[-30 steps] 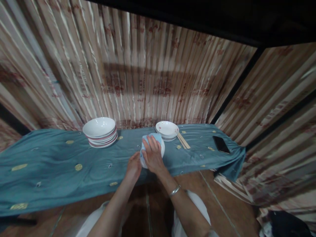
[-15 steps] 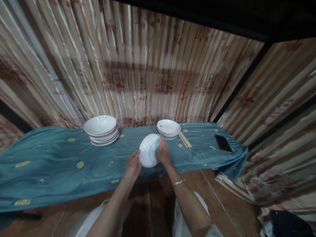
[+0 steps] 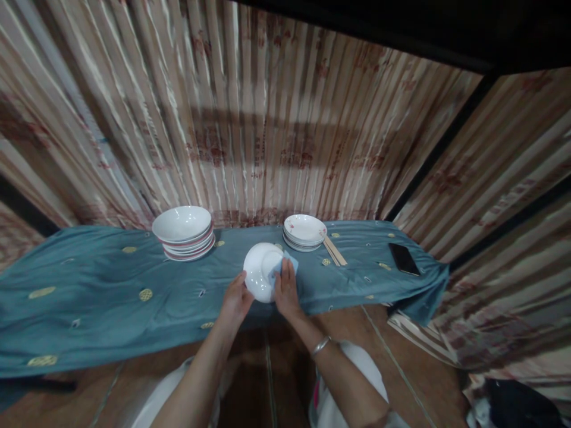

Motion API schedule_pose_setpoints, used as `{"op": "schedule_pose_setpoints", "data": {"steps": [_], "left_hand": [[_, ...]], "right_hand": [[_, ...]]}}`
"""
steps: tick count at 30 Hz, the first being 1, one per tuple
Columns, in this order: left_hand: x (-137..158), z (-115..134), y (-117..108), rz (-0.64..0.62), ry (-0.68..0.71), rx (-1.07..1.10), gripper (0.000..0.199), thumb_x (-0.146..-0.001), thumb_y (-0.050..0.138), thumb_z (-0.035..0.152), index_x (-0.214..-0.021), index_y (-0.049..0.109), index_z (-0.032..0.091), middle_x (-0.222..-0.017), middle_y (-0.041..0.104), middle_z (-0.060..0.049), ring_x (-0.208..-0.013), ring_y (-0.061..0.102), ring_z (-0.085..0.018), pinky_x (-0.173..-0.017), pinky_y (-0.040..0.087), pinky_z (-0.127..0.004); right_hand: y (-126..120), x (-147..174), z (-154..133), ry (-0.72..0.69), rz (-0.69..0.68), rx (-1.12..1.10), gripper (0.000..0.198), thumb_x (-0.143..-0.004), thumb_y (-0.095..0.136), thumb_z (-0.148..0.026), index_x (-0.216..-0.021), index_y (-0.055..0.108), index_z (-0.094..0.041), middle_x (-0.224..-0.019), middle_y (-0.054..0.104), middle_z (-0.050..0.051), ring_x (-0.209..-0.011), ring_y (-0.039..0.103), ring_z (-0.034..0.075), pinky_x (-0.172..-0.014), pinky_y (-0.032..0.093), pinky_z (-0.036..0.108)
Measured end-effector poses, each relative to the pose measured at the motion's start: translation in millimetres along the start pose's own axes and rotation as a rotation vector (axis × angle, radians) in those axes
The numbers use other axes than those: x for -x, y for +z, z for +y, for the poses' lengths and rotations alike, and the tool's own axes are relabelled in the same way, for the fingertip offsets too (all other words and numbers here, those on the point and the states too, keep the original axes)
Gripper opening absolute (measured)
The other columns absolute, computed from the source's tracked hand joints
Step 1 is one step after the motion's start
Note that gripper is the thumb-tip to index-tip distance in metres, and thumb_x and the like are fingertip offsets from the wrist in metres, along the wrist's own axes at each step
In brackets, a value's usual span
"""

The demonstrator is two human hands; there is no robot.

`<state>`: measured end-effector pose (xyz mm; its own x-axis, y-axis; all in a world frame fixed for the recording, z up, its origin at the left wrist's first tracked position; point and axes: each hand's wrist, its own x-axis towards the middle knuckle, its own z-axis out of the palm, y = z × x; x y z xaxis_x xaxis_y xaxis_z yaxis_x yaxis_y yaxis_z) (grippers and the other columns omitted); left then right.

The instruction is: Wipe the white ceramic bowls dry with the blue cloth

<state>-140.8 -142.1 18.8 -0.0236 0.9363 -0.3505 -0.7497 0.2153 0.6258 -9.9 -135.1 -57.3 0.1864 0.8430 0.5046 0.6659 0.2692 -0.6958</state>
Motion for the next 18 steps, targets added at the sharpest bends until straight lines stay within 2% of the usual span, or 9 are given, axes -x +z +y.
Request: {"op": "schedule_pose_setpoints", "data": {"steps": [6,9,14,18], "left_hand": [[-0.8,1.5,0.8,0.041,-0.045,0.019,0.015,-0.082,0.053,0.015,-0.085,0.067,0.01,-0.083,0.075,-0.011,-0.092,0.07,-0.023,-0.086,0.054,-0.035],[1.2,2.3,-0.6,0.013,-0.027,-0.025,0.012,-0.08,0.056,0.014,-0.083,0.068,0.011,-0.08,0.074,-0.01,-0.086,0.07,-0.022,-0.082,0.054,-0.033],[5.0,1.7,1.2,-0.022,0.078,-0.103,0.004,-0.068,0.068,0.016,-0.068,0.065,0.014,-0.063,0.067,-0.001,-0.058,0.062,-0.013,-0.06,0.05,-0.023],[8.4,2.0,6.1,-0.015,0.122,-0.131,0.008,-0.062,0.071,0.015,-0.062,0.063,0.016,-0.062,0.063,0.003,-0.055,0.055,-0.008,-0.054,0.045,-0.018]], "right_hand": [[-9.2,21.4,-30.5,-0.162,-0.094,0.121,0.056,-0.098,0.029,-0.029,-0.151,0.02,-0.013,-0.155,0.026,0.018,-0.146,0.018,0.028,-0.113,0.028,0.056],[-12.8,24.0,-45.9,-0.284,-0.133,0.134,0.06,-0.096,0.033,-0.024,-0.152,0.015,-0.015,-0.156,0.025,0.015,-0.146,0.018,0.026,-0.114,0.029,0.052],[-16.8,9.3,-59.1,-0.404,-0.11,0.164,0.062,-0.093,0.036,-0.02,-0.151,0.017,-0.01,-0.156,0.024,0.018,-0.147,0.012,0.027,-0.114,0.029,0.052],[-22.8,-9.9,-64.9,-0.442,-0.111,0.204,0.06,-0.093,0.039,-0.022,-0.15,0.024,-0.012,-0.155,0.026,0.016,-0.147,0.009,0.027,-0.114,0.026,0.052]]}}
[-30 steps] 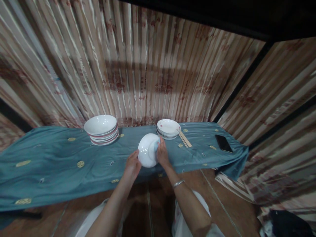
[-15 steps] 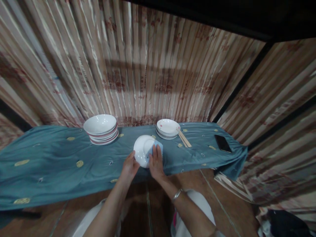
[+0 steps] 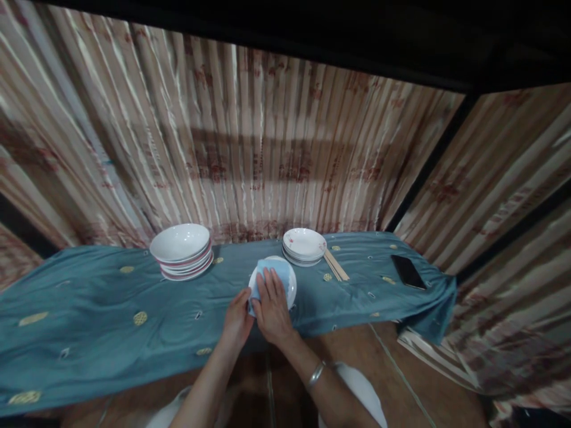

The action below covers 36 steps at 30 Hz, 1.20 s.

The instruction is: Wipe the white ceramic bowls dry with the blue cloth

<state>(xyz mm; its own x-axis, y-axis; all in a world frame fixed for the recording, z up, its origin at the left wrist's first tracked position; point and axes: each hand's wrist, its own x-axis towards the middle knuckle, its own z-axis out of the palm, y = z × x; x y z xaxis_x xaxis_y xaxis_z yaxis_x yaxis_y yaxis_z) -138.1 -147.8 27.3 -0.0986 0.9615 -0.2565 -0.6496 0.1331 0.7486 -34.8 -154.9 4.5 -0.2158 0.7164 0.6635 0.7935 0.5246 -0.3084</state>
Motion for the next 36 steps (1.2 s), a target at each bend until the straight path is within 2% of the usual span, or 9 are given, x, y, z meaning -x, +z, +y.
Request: {"op": "schedule_pose_setpoints", "data": {"steps": [4,9,14,17,20,26,31,36], "left_hand": [[2.5,-1.5,3.1,-0.027,0.007,-0.023,0.01,-0.061,0.073,0.018,-0.067,0.066,0.016,-0.062,0.062,0.004,-0.051,0.05,-0.007,-0.048,0.039,-0.018],[3.1,-7.1,8.8,-0.105,0.051,-0.029,0.019,-0.058,0.078,0.026,-0.064,0.064,0.016,-0.064,0.064,0.002,-0.063,0.058,-0.012,-0.064,0.046,-0.023],[5.8,-6.3,13.9,-0.107,0.036,-0.075,0.024,-0.054,0.083,0.032,-0.066,0.066,0.018,-0.065,0.067,0.002,-0.067,0.06,-0.014,-0.069,0.046,-0.025],[8.1,-3.1,15.9,-0.094,0.026,-0.042,0.031,-0.047,0.087,0.033,-0.064,0.067,0.016,-0.065,0.068,0.001,-0.066,0.061,-0.014,-0.068,0.046,-0.024],[6.8,-1.5,14.7,-0.092,0.014,-0.017,0.032,-0.046,0.088,0.032,-0.064,0.067,0.015,-0.064,0.068,0.0,-0.063,0.061,-0.013,-0.065,0.047,-0.023],[0.4,-2.2,7.6,-0.071,0.001,0.027,0.022,-0.056,0.084,0.025,-0.066,0.067,0.013,-0.067,0.071,-0.004,-0.065,0.064,-0.015,-0.07,0.051,-0.026],[0.4,-0.5,4.7,-0.002,-0.033,0.085,0.015,-0.06,0.079,0.017,-0.066,0.066,0.01,-0.065,0.07,-0.005,-0.06,0.064,-0.014,-0.065,0.052,-0.026],[-0.2,-0.7,-0.1,0.07,-0.106,0.097,0.003,-0.072,0.067,0.012,-0.075,0.065,0.01,-0.069,0.072,-0.006,-0.066,0.067,-0.018,-0.071,0.056,-0.032]], "right_hand": [[-10.1,-14.8,4.8,0.017,0.002,0.033,0.054,-0.093,0.041,-0.026,-0.145,0.034,-0.014,-0.152,0.033,0.015,-0.146,0.016,0.028,-0.114,0.021,0.052],[-23.9,-24.9,18.9,0.071,0.045,0.009,0.048,-0.096,0.036,-0.03,-0.142,0.038,-0.018,-0.149,0.039,0.012,-0.144,0.021,0.025,-0.114,0.017,0.05],[-27.6,-27.8,44.1,0.204,0.161,-0.12,0.047,-0.1,0.026,-0.033,-0.141,0.039,-0.015,-0.145,0.043,0.014,-0.14,0.03,0.022,-0.113,0.023,0.048],[-22.5,-26.8,60.3,0.3,0.217,-0.217,0.048,-0.1,0.023,-0.036,-0.138,0.042,-0.014,-0.14,0.049,0.015,-0.135,0.038,0.022,-0.112,0.029,0.046],[-14.1,-24.2,73.8,0.366,0.243,-0.295,0.049,-0.099,0.023,-0.039,-0.134,0.047,-0.014,-0.134,0.054,0.016,-0.129,0.045,0.023,-0.109,0.035,0.048],[8.3,-12.2,89.8,0.512,0.207,-0.405,0.059,-0.098,0.021,-0.049,-0.132,0.048,-0.01,-0.135,0.053,0.021,-0.128,0.048,0.027,-0.108,0.036,0.052],[26.0,3.9,93.1,0.605,0.167,-0.431,0.061,-0.095,0.024,-0.055,-0.136,0.045,-0.015,-0.139,0.05,0.017,-0.131,0.045,0.026,-0.109,0.036,0.049],[32.0,13.7,92.5,0.633,0.119,-0.415,0.063,-0.094,0.025,-0.057,-0.135,0.047,-0.015,-0.137,0.053,0.016,-0.129,0.048,0.026,-0.108,0.037,0.047]]}}
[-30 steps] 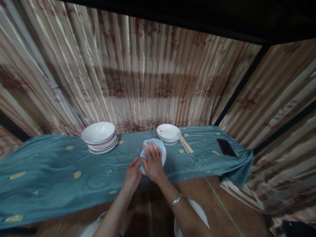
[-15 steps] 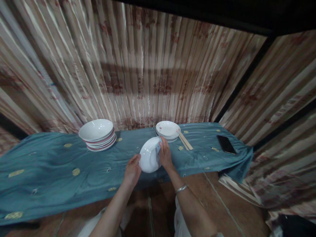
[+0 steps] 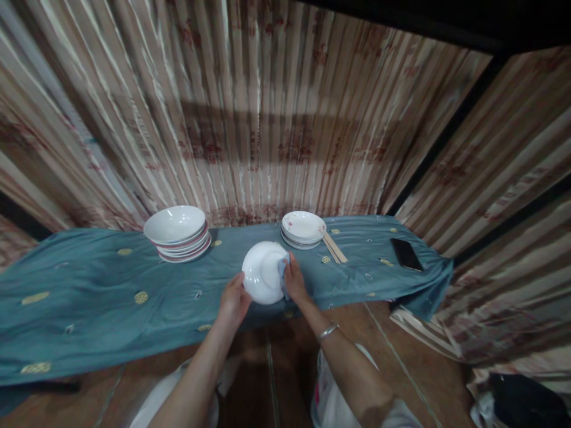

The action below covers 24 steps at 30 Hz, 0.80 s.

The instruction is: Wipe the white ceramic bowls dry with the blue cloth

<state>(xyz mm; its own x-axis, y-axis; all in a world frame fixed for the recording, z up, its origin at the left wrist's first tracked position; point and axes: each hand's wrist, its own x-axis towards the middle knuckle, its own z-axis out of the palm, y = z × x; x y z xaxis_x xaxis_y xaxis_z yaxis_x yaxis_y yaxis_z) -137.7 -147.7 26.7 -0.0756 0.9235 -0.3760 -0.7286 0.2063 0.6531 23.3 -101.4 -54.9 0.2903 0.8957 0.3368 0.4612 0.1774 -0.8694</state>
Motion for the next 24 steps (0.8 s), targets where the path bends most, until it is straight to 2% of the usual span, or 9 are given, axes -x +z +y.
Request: {"op": "schedule_pose_setpoints", "data": {"steps": [6,13,18,24], "left_hand": [[5.4,-1.5,-0.2,0.088,-0.07,0.0,0.007,-0.08,0.056,0.008,-0.077,0.06,0.012,-0.063,0.068,-0.003,-0.055,0.063,-0.013,-0.064,0.056,-0.028],[9.2,3.6,0.9,0.074,-0.089,-0.025,0.006,-0.08,0.058,0.01,-0.075,0.057,0.013,-0.06,0.067,-0.001,-0.052,0.06,-0.012,-0.054,0.053,-0.024],[9.1,6.4,2.2,0.081,-0.08,-0.027,0.013,-0.084,0.05,0.009,-0.077,0.06,0.012,-0.063,0.068,-0.003,-0.056,0.062,-0.012,-0.061,0.054,-0.025],[8.6,7.3,3.5,0.068,-0.069,-0.023,0.011,-0.083,0.053,0.009,-0.077,0.061,0.012,-0.063,0.068,-0.003,-0.055,0.061,-0.012,-0.062,0.053,-0.025]], "right_hand": [[-3.7,1.6,-0.3,0.005,-0.051,0.072,0.055,-0.095,0.028,-0.048,-0.129,0.053,-0.014,-0.134,0.056,0.017,-0.127,0.051,0.026,-0.108,0.038,0.045],[-2.5,5.7,-4.1,0.001,-0.063,0.103,0.048,-0.095,0.031,-0.039,-0.129,0.054,-0.014,-0.132,0.058,0.016,-0.125,0.053,0.025,-0.108,0.037,0.044],[-2.4,6.3,-6.8,-0.017,-0.053,0.092,0.05,-0.095,0.03,-0.04,-0.131,0.052,-0.013,-0.134,0.056,0.016,-0.127,0.051,0.025,-0.109,0.036,0.045],[-0.1,9.6,-6.2,-0.044,-0.013,0.079,0.048,-0.095,0.03,-0.038,-0.132,0.049,-0.014,-0.135,0.055,0.015,-0.129,0.048,0.024,-0.11,0.035,0.045]]}}
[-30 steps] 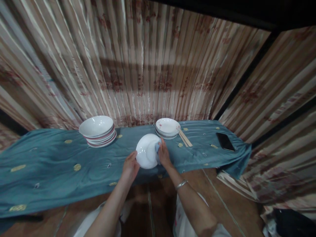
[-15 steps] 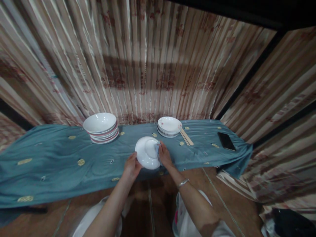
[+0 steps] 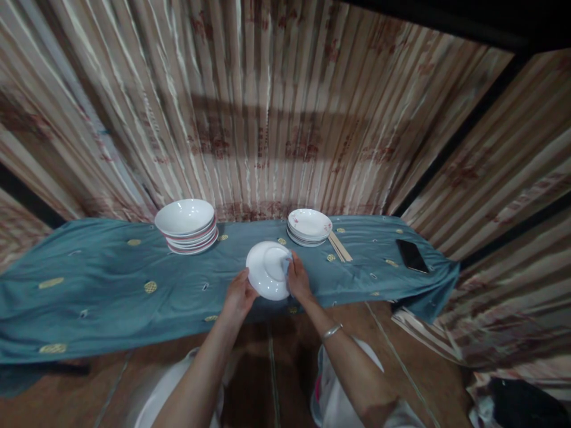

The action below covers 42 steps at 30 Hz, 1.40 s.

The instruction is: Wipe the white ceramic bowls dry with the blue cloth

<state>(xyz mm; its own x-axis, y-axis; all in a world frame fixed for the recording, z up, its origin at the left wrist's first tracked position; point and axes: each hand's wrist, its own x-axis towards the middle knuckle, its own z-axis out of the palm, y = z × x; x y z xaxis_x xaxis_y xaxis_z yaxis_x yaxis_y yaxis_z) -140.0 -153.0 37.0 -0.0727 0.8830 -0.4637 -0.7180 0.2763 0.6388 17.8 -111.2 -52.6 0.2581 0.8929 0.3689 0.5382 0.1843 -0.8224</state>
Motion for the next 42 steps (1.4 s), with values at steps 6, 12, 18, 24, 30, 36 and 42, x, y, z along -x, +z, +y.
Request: {"op": "schedule_pose_setpoints", "data": {"steps": [6,12,18,24,30,36,42], "left_hand": [[-1.6,-1.1,2.5,0.007,0.005,0.003,0.011,-0.083,0.053,0.011,-0.077,0.062,0.011,-0.064,0.068,-0.003,-0.054,0.06,-0.013,-0.066,0.054,-0.029],[-5.0,-2.0,2.4,0.016,0.009,0.027,0.012,-0.083,0.053,0.008,-0.075,0.061,0.012,-0.063,0.068,-0.003,-0.054,0.062,-0.013,-0.065,0.054,-0.028],[-4.6,0.7,1.5,0.058,0.024,0.04,0.014,-0.084,0.05,0.006,-0.075,0.059,0.013,-0.06,0.066,-0.002,-0.051,0.06,-0.012,-0.064,0.055,-0.028],[-4.0,9.4,1.7,0.059,0.038,0.058,0.015,-0.085,0.048,0.006,-0.075,0.058,0.013,-0.058,0.065,-0.001,-0.049,0.059,-0.011,-0.059,0.055,-0.026],[-10.9,13.5,-3.0,0.056,0.042,0.091,0.016,-0.083,0.05,0.005,-0.091,0.063,0.011,-0.066,0.068,-0.004,-0.055,0.062,-0.014,-0.063,0.055,-0.027],[-9.2,18.6,-3.1,0.022,0.07,0.094,0.025,-0.087,0.047,0.007,-0.106,0.063,0.009,-0.068,0.071,-0.006,-0.055,0.064,-0.014,-0.064,0.056,-0.027],[-10.7,21.3,-0.5,-0.016,0.108,0.109,0.031,-0.089,0.045,0.009,-0.115,0.062,0.01,-0.078,0.074,-0.008,-0.062,0.068,-0.016,-0.075,0.057,-0.032]], "right_hand": [[9.6,13.2,1.8,-0.053,0.013,0.023,0.051,-0.097,0.026,-0.04,-0.136,0.046,-0.014,-0.14,0.05,0.016,-0.134,0.041,0.023,-0.111,0.032,0.047],[12.2,29.5,-2.9,-0.068,-0.02,0.076,0.054,-0.097,0.025,-0.04,-0.139,0.044,-0.011,-0.145,0.043,0.017,-0.138,0.035,0.024,-0.114,0.03,0.049],[5.7,38.8,-7.3,-0.086,-0.077,0.069,0.054,-0.097,0.026,-0.039,-0.141,0.043,-0.012,-0.148,0.041,0.015,-0.141,0.031,0.023,-0.115,0.029,0.047],[-1.1,47.7,-20.2,-0.097,-0.127,0.068,0.056,-0.098,0.023,-0.037,-0.143,0.039,-0.009,-0.149,0.038,0.016,-0.141,0.032,0.021,-0.115,0.029,0.043],[-3.0,60.8,-35.3,-0.195,-0.165,0.062,0.054,-0.1,0.024,-0.037,-0.148,0.03,-0.014,-0.154,0.03,0.013,-0.145,0.023,0.021,-0.117,0.025,0.047],[-6.6,62.8,-46.1,-0.244,-0.208,0.065,0.056,-0.099,0.025,-0.035,-0.15,0.025,-0.011,-0.156,0.024,0.015,-0.146,0.019,0.022,-0.117,0.024,0.047],[0.1,57.6,-49.3,-0.119,-0.136,0.074,0.063,-0.097,0.033,-0.038,-0.152,0.014,-0.012,-0.158,0.015,0.017,-0.147,0.014,0.027,-0.116,0.024,0.053]]}}
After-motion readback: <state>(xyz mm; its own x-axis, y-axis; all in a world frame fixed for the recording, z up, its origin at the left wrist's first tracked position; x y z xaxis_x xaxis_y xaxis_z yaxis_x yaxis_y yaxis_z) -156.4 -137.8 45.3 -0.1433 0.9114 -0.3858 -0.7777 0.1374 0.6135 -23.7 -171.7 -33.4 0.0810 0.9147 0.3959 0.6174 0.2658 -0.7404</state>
